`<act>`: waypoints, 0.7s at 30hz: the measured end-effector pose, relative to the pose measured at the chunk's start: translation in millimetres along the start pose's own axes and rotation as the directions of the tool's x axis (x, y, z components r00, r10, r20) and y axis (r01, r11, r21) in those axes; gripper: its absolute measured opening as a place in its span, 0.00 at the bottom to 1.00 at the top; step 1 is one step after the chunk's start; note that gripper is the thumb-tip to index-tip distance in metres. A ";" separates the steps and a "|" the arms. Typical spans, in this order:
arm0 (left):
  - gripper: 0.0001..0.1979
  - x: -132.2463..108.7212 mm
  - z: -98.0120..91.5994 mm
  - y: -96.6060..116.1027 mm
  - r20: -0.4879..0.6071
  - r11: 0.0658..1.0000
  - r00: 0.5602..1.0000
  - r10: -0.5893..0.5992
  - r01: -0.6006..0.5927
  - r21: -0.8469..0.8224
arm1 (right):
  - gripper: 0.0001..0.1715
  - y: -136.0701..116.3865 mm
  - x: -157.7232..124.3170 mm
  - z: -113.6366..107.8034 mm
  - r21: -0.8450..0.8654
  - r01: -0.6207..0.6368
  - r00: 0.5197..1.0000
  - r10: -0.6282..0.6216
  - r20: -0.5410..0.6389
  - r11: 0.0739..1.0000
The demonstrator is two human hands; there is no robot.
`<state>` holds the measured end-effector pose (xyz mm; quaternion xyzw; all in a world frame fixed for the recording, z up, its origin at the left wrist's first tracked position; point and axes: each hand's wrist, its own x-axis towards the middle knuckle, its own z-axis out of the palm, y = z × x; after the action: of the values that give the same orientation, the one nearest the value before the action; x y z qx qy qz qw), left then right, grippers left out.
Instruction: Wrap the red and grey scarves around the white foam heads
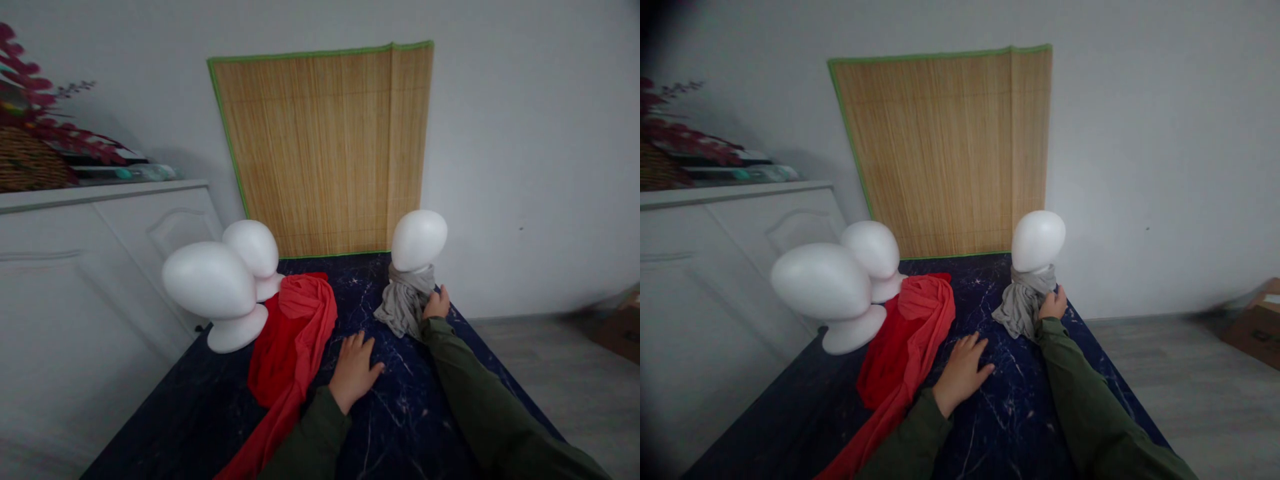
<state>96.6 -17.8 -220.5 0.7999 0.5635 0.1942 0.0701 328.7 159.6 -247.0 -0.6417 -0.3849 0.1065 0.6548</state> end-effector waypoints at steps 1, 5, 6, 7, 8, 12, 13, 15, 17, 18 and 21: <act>0.28 2.4 -6.0 -6.9 -0.096 0.997 0.994 -0.056 0.061 0.046 | 0.31 -3.7 -5.3 -6.9 -0.017 0.029 1.000 -0.029 -0.001 0.999; 0.32 6.7 -25.2 -43.6 -0.416 0.887 0.851 -0.319 0.423 0.184 | 0.30 -29.1 -36.2 -30.9 0.062 0.194 0.962 -0.202 0.186 0.979; 0.29 6.4 -27.7 -51.8 -0.430 0.850 0.822 -0.374 0.489 0.195 | 0.29 -35.8 -47.5 -34.2 0.136 0.191 0.932 -0.223 0.287 0.972; 0.24 5.9 -29.7 -58.4 -0.424 0.823 0.805 -0.415 0.531 0.201 | 0.28 -41.5 -60.3 -35.9 0.206 0.164 0.892 -0.235 0.388 0.965; 0.18 5.4 -31.5 -62.9 -0.409 0.812 0.800 -0.439 0.548 0.202 | 0.26 -46.1 -74.1 -36.0 0.259 0.111 0.845 -0.228 0.484 0.959; 0.12 5.6 -41.6 -58.9 -0.421 0.849 0.818 -0.391 0.498 0.178 | 0.27 -54.8 -125.0 -27.7 0.235 -0.200 0.567 -0.083 0.819 0.951; 0.14 5.9 -44.0 -53.4 -0.440 0.878 0.826 -0.352 0.454 0.151 | 0.30 -56.5 -132.7 -26.1 0.206 -0.263 0.482 -0.057 0.874 0.942; 0.16 5.2 -45.7 -38.5 -0.462 0.950 0.856 -0.232 0.300 0.080 | 0.37 -61.9 -139.3 -27.1 0.154 -0.393 0.320 -0.022 0.947 0.906; 0.17 1.7 -41.2 -19.5 -0.431 0.996 0.901 -0.055 0.079 0.038 | 0.42 -70.0 -136.8 -35.0 0.086 -0.566 0.122 -0.020 0.992 0.820; 0.17 -1.1 -37.0 -8.7 -0.377 0.999 0.925 0.044 -0.034 0.033 | 0.43 -74.4 -134.0 -41.0 0.054 -0.649 0.035 -0.041 0.999 0.759; 0.14 -11.7 -21.1 25.5 -0.091 0.941 0.939 0.331 -0.335 -0.038 | 0.40 -83.0 -126.4 -59.9 0.012 -0.776 -0.090 -0.130 0.987 0.630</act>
<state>107.3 -40.0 -195.5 0.8728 0.4171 0.2512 0.0338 251.6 21.3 -209.7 -0.1934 -0.4634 0.8096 0.3040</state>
